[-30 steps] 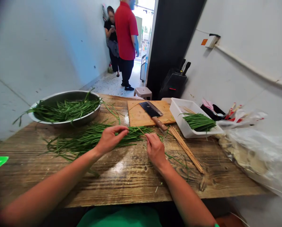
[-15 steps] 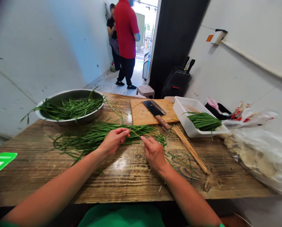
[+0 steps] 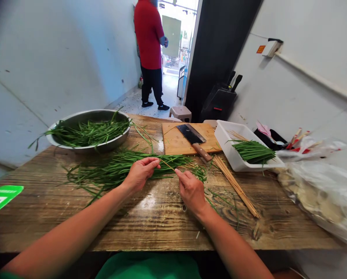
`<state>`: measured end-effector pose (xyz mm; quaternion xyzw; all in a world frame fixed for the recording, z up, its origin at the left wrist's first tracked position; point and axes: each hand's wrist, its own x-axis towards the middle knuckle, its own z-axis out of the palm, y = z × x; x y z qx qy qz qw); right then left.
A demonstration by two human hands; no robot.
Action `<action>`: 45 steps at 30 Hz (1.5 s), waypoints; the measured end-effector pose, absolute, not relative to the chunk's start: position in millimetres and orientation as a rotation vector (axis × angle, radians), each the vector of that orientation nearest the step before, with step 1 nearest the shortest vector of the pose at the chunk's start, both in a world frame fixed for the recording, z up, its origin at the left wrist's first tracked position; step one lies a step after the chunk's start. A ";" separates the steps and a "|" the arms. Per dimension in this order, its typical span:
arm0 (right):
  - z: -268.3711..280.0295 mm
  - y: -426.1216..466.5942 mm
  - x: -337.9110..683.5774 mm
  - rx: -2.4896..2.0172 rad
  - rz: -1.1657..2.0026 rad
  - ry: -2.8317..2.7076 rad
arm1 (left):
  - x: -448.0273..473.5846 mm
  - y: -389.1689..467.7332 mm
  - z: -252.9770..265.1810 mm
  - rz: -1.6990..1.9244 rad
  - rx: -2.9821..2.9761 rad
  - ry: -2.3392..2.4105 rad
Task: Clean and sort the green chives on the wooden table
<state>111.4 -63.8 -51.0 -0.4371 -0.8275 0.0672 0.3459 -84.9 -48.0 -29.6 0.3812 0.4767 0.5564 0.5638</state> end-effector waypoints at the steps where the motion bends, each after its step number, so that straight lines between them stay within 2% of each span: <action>1: -51.6 -63.6 111.5 -1.134 0.172 -2.147 | -85.0 -48.0 -29.6 1.310 0.902 1.125; 16: -50.6 -65.6 110.1 -1.133 0.193 -2.147 | -85.2 -44.5 -37.4 1.439 1.061 1.283; 24: -55.2 -65.1 107.5 -1.087 0.182 -2.143 | -80.6 -50.8 -43.8 1.408 1.389 1.374; 30: -54.8 -63.2 103.1 -1.060 0.221 -2.055 | -75.2 -58.5 -40.4 1.042 2.148 1.115; 33: -51.5 -59.1 107.3 -1.105 0.235 -1.998 | -86.7 -51.6 -34.5 1.032 2.367 1.380; 36: -49.5 -57.0 111.2 -1.131 0.250 -1.982 | -93.2 -46.4 -31.4 0.773 2.566 1.502; 40: -50.8 -57.3 111.4 -1.144 0.290 -2.003 | -86.7 -47.6 -31.8 0.516 2.682 1.486; 45: -37.1 -58.0 114.4 -1.162 0.362 -1.904 | -79.4 -49.1 -30.8 0.548 2.667 1.500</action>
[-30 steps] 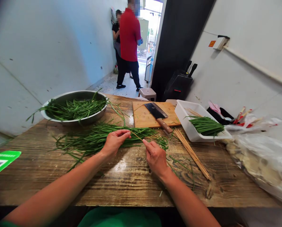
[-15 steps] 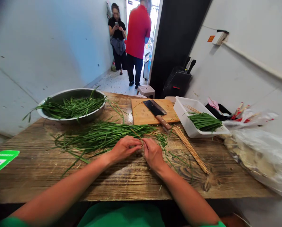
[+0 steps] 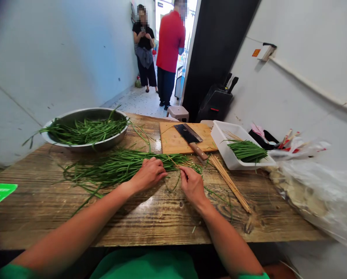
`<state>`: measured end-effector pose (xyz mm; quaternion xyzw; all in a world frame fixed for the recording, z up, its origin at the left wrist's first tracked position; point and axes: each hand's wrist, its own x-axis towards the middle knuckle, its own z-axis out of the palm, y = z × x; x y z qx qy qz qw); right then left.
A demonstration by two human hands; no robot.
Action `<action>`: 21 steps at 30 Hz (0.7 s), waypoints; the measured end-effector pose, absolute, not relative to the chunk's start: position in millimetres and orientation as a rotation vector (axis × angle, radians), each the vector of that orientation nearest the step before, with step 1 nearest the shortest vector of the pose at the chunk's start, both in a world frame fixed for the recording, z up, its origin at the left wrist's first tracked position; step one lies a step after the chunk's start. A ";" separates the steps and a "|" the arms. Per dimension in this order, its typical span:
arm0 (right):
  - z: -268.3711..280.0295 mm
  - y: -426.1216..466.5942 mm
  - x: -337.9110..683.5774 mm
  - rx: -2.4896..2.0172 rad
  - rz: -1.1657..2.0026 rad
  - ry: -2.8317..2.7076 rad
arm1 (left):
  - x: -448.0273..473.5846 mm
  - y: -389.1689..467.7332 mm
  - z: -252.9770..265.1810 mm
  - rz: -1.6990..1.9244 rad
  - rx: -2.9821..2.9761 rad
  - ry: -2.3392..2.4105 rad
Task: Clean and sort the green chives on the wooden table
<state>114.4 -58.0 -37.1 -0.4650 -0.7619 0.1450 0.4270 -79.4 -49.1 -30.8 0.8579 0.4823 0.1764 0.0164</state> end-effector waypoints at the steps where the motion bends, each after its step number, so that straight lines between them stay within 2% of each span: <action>1: -29.7 -60.7 116.8 -1.162 0.381 -1.854 | -78.7 -48.7 -30.7 0.551 2.663 1.513; 6: 19.4 -102.2 139.0 -1.084 0.504 -1.445 | -77.0 -48.0 -33.3 0.432 2.644 1.533; 11: 32.5 -143.0 153.4 -0.937 1.262 -1.343 | -82.3 -50.4 -34.1 0.527 2.603 1.486; 13: 17.9 -144.5 146.5 -1.059 1.354 -1.436 | -84.1 -50.3 -33.7 0.658 2.537 1.467; 15: -3.7 -139.2 134.3 -1.209 1.118 -1.588 | -84.4 -49.3 -34.4 0.841 2.364 1.461; 18: -35.7 -127.4 116.8 -1.270 0.525 -1.802 | -82.8 -46.9 -39.3 1.064 1.945 1.448; 21: -57.0 -119.1 108.0 -1.282 0.265 -1.932 | -82.1 -43.6 -47.0 1.154 1.651 1.423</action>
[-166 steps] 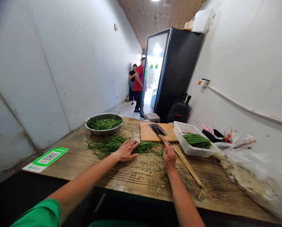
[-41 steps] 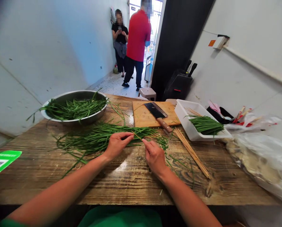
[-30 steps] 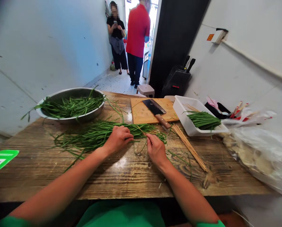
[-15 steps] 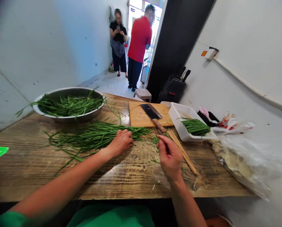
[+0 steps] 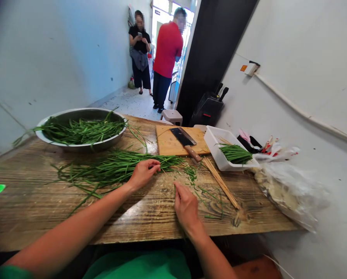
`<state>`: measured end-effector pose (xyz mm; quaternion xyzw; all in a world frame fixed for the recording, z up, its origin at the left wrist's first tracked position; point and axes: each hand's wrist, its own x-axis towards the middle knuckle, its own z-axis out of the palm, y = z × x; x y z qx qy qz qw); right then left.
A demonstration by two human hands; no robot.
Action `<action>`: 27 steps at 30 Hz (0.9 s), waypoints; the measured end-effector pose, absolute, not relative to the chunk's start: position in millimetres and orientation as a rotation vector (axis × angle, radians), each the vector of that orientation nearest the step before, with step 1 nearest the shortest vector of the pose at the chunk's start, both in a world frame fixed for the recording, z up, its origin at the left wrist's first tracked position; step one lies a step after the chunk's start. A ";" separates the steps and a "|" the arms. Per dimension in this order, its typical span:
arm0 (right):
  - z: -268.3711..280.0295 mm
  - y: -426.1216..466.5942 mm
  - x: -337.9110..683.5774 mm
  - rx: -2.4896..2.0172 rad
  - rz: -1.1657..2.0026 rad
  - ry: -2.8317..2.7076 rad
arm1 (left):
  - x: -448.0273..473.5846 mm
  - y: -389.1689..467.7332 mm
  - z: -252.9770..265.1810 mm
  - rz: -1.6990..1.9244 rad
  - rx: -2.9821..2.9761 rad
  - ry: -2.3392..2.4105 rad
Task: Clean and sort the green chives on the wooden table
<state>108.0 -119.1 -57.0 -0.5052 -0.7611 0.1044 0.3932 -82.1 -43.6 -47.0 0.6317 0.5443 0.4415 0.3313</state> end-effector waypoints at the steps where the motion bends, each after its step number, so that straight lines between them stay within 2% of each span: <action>1: -61.5 -117.5 106.9 -1.289 0.230 -1.961 | -82.3 -42.5 -49.4 1.165 1.608 1.415; 27: -73.2 -113.1 105.7 -1.355 0.162 -1.996 | -85.3 -40.4 -51.2 1.107 1.509 1.359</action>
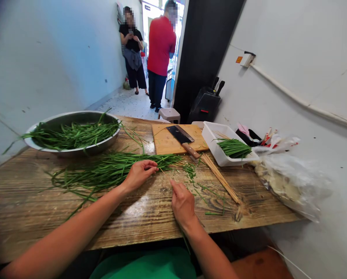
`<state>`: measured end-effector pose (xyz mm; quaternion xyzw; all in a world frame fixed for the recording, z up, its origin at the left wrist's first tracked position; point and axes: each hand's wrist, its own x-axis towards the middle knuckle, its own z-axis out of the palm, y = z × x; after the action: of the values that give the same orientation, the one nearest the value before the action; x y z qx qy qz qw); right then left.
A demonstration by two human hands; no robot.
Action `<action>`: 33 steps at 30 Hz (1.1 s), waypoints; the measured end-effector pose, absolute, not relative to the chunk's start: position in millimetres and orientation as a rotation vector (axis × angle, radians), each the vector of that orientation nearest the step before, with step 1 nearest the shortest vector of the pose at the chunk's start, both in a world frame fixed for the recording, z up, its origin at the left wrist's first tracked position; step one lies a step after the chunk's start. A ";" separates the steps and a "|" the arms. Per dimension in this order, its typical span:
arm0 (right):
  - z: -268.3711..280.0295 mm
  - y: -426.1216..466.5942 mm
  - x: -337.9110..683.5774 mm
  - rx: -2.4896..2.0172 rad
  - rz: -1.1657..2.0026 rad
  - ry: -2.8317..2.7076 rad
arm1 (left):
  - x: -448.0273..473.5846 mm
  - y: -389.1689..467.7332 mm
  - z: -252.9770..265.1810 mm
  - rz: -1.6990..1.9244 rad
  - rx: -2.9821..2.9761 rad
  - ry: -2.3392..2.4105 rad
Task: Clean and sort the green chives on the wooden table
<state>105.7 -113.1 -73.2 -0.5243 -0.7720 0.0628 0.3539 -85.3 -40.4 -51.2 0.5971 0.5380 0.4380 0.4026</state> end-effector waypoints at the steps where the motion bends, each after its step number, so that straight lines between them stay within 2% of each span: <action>1: -73.4 -113.3 105.6 -1.352 0.161 -2.006 | -85.4 -40.1 -51.3 1.102 1.503 1.355; 33: -73.7 -111.3 100.2 -1.344 0.121 -1.980 | -74.2 -51.5 -51.0 1.022 1.778 1.385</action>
<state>100.2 -111.3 -73.7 -0.5224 -0.7695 0.0469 0.3643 -74.2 -51.5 -51.0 0.6788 0.5287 0.3904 0.3274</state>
